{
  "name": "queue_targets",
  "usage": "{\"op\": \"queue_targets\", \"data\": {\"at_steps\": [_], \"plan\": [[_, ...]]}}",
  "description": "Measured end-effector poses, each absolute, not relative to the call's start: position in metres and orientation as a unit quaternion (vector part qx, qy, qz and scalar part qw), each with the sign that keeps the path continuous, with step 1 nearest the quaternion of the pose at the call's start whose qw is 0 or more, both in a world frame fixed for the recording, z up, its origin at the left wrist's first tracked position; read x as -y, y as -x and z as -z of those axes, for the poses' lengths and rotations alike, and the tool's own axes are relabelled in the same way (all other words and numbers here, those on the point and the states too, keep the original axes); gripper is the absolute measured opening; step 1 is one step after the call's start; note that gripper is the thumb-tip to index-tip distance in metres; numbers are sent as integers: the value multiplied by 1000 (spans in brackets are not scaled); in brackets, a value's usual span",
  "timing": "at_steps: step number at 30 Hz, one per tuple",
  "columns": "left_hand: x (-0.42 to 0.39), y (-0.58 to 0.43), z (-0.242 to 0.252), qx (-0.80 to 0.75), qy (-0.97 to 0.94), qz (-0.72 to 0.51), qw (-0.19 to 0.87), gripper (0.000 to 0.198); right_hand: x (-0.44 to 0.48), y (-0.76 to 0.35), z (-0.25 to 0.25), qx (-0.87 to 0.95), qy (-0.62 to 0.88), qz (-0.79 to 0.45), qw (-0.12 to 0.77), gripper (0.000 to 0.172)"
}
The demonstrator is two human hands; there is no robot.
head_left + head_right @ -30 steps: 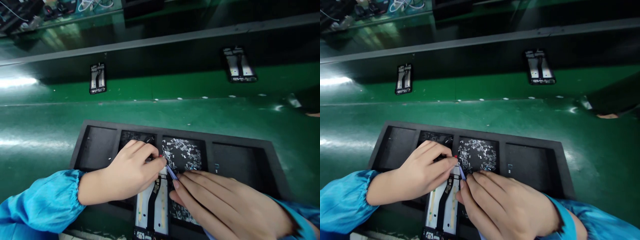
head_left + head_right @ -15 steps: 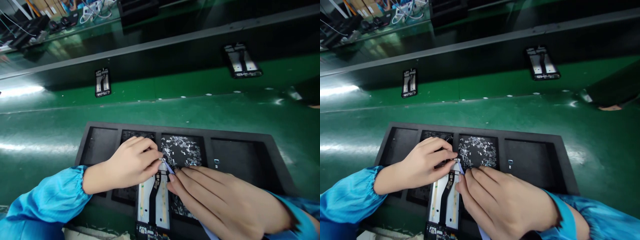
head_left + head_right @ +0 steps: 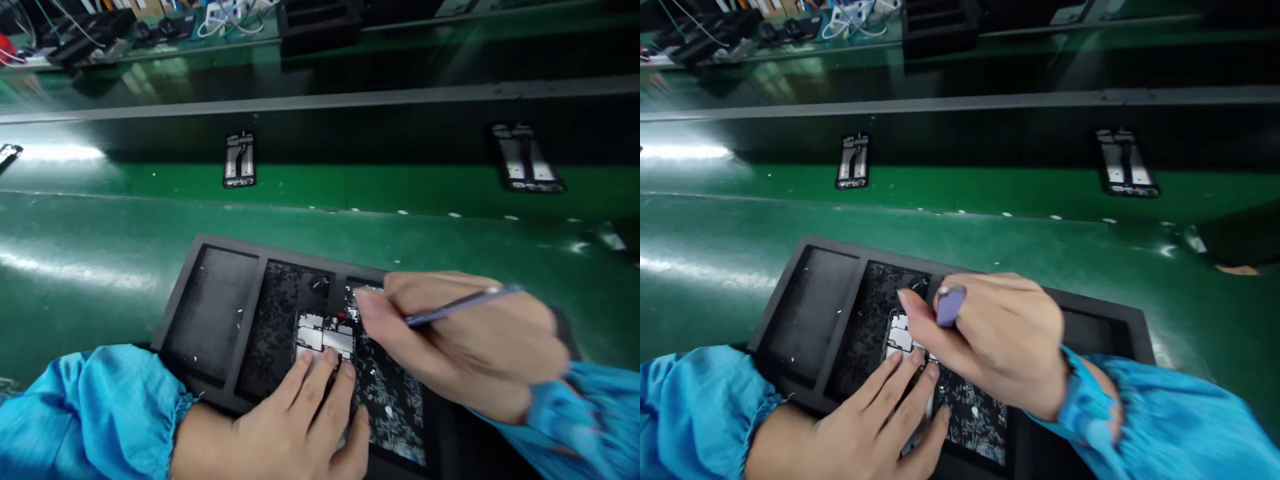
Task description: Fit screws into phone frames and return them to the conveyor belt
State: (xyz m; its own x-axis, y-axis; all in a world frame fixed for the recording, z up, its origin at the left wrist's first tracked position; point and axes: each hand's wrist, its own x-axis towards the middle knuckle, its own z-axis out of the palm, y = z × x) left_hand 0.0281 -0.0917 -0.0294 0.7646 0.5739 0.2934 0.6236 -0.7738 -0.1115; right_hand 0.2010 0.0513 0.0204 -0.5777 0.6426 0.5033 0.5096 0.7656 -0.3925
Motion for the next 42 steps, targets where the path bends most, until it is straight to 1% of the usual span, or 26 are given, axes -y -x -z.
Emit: {"op": "queue_targets", "data": {"at_steps": [1, 4, 6, 8, 11, 15, 18, 23, 25, 28, 31, 35, 36, 38, 42], "plan": [[92, -28, 32, 319, 933, 127, 108, 36, -53, -190, -15, 878, 318, -99, 345, 55], [91, -26, 38, 324, 928, 144, 115, 33, -53, -165, 6, 833, 343, -139, 411, 54], [92, -27, 42, 338, 921, 159, 112, 31, -52, -158, 17, 811, 367, -164, 426, 50], [93, -28, 44, 353, 913, 172, 107, 30, -51, -157, 25, 808, 377, -169, 421, 48], [94, -29, 46, 353, 913, 175, 107, 31, -50, -158, 29, 818, 375, -151, 410, 49], [94, -30, 50, 355, 910, 182, 114, 32, -51, -157, 24, 854, 365, -112, 355, 49], [95, -31, 53, 360, 906, 189, 116, 33, -54, -158, 20, 880, 338, -104, 316, 49], [99, -31, 54, 356, 914, 167, 103, 34, -57, -161, 23, 900, 274, -125, 315, 49], [100, -32, 54, 357, 914, 168, 96, 34, -58, -161, 25, 910, 255, -111, 307, 47], [100, -33, 56, 364, 908, 182, 99, 33, -60, -163, 25, 909, 244, -98, 324, 46], [99, -33, 56, 359, 908, 186, 113, 31, -60, -168, 24, 888, 282, -160, 324, 39], [98, -32, 55, 362, 908, 175, 116, 32, -61, -171, 30, 807, 356, -258, 394, 19], [98, -31, 54, 357, 910, 173, 118, 32, -63, -171, 32, 795, 364, -275, 400, 15], [97, -31, 54, 350, 914, 168, 120, 33, -70, -170, 35, 797, 369, -314, 360, 14], [94, -31, 53, 355, 914, 162, 111, 30, -88, -175, 29, 814, 345, -403, 236, 10]]}}
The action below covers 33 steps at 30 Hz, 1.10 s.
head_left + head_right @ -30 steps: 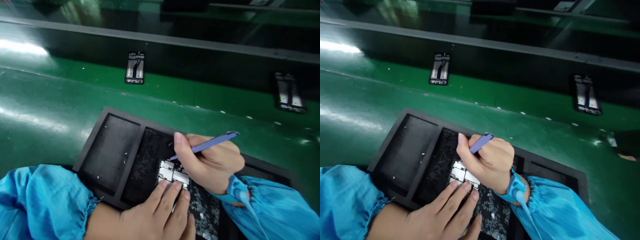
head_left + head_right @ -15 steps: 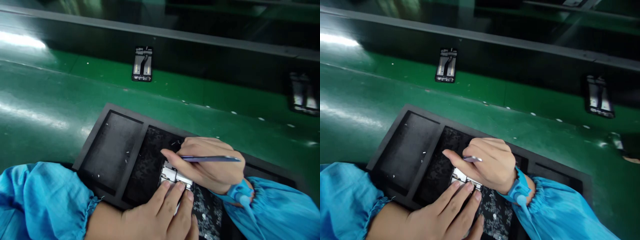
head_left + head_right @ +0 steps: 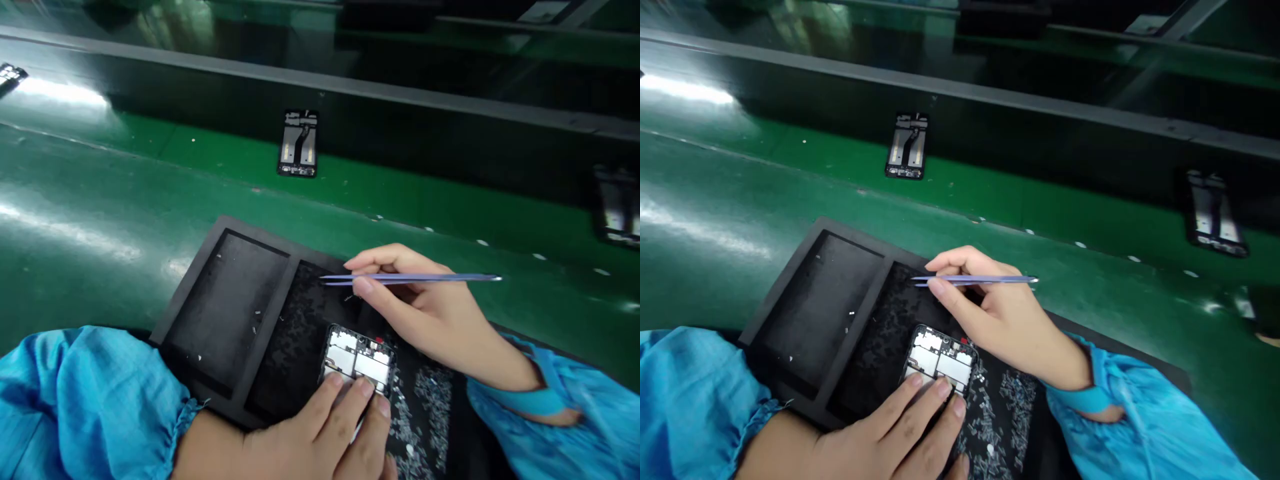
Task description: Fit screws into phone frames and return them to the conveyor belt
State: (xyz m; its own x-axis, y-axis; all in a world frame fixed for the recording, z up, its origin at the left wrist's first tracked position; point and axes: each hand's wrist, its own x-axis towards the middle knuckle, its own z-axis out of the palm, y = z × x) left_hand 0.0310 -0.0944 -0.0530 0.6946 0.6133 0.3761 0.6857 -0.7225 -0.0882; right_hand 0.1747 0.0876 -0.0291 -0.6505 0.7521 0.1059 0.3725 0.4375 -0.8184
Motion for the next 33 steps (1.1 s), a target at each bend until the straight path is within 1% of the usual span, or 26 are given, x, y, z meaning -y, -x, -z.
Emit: {"op": "queue_targets", "data": {"at_steps": [2, 4, 8, 12, 16, 23, 28, 33], "plan": [[94, -31, 53, 352, 915, 164, 108, 31, -94, -178, 25, 817, 333, -426, 198, 12], [94, -32, 54, 342, 919, 163, 106, 33, -97, -180, 22, 816, 328, -438, 186, 14], [96, -32, 56, 343, 919, 161, 108, 37, -96, -178, 24, 803, 323, -452, 214, 12], [97, -32, 58, 344, 920, 156, 103, 37, -93, -176, 28, 838, 286, -411, 217, 8], [97, -33, 58, 345, 919, 161, 105, 36, -93, -174, 28, 854, 270, -388, 219, 10], [96, -32, 57, 339, 921, 152, 114, 35, -92, -174, 29, 849, 278, -401, 202, 14], [94, -30, 54, 325, 928, 145, 105, 36, -91, -175, 28, 832, 293, -405, 242, 16], [89, -26, 44, 309, 938, 129, 92, 34, -84, -184, 14, 819, 305, -400, 275, 14]]}}
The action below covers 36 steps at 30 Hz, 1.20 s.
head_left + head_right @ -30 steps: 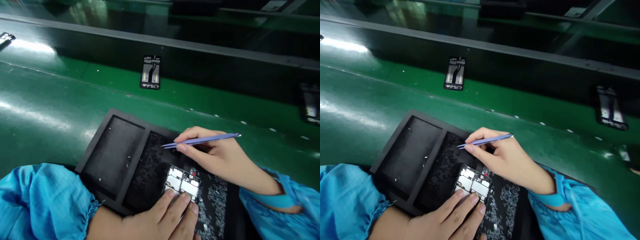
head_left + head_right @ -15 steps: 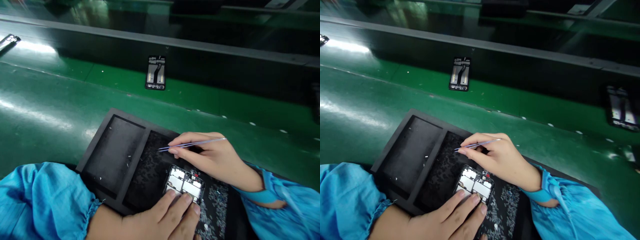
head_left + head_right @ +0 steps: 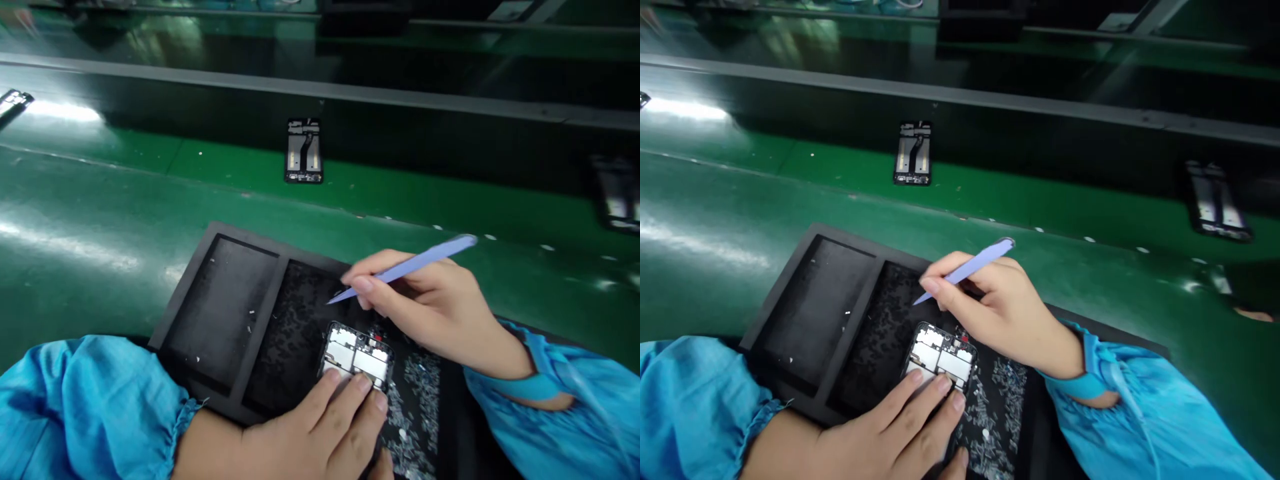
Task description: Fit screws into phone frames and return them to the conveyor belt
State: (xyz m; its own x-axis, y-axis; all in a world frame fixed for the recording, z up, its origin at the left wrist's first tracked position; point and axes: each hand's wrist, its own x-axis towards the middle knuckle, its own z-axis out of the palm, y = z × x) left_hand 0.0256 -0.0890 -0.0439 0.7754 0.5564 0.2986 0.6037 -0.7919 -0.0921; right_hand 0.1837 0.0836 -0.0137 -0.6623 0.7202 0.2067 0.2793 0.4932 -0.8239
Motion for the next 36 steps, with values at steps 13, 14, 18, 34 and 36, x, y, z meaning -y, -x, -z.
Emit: {"op": "queue_targets", "data": {"at_steps": [13, 14, 18, 34, 36], "plan": [[90, -27, 41, 284, 946, 140, 71, 37, -63, -176, 25, 835, 329, -199, 393, 39], [90, -28, 42, 288, 944, 146, 76, 36, -63, -176, 26, 844, 326, -189, 381, 41], [93, -31, 48, 308, 932, 171, 85, 33, -64, -176, 27, 861, 306, -183, 363, 44], [87, -23, 33, 274, 950, 116, 93, 40, -63, -175, 27, 869, 269, -168, 379, 51], [87, -24, 34, 277, 948, 124, 93, 37, -63, -175, 29, 872, 269, -156, 378, 51]]}}
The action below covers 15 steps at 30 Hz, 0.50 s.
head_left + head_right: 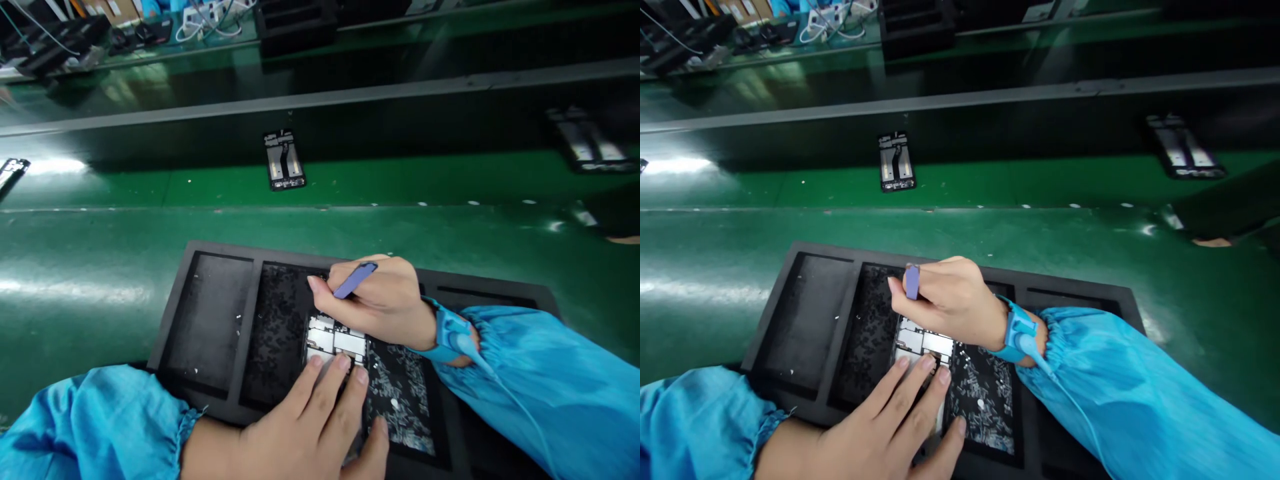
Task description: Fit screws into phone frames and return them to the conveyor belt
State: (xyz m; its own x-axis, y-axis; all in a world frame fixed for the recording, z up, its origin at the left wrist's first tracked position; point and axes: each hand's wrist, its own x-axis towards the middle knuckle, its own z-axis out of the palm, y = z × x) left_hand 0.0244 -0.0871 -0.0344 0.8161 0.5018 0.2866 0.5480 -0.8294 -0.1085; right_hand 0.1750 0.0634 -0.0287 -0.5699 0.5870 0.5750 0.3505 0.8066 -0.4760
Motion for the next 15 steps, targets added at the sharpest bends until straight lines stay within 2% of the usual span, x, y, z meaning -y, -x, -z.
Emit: {"op": "queue_targets", "data": {"at_steps": [15], "plan": [[91, -32, 42, 313, 928, 166, 113, 31, -65, -175, 31, 871, 246, -162, 393, 51]]}}
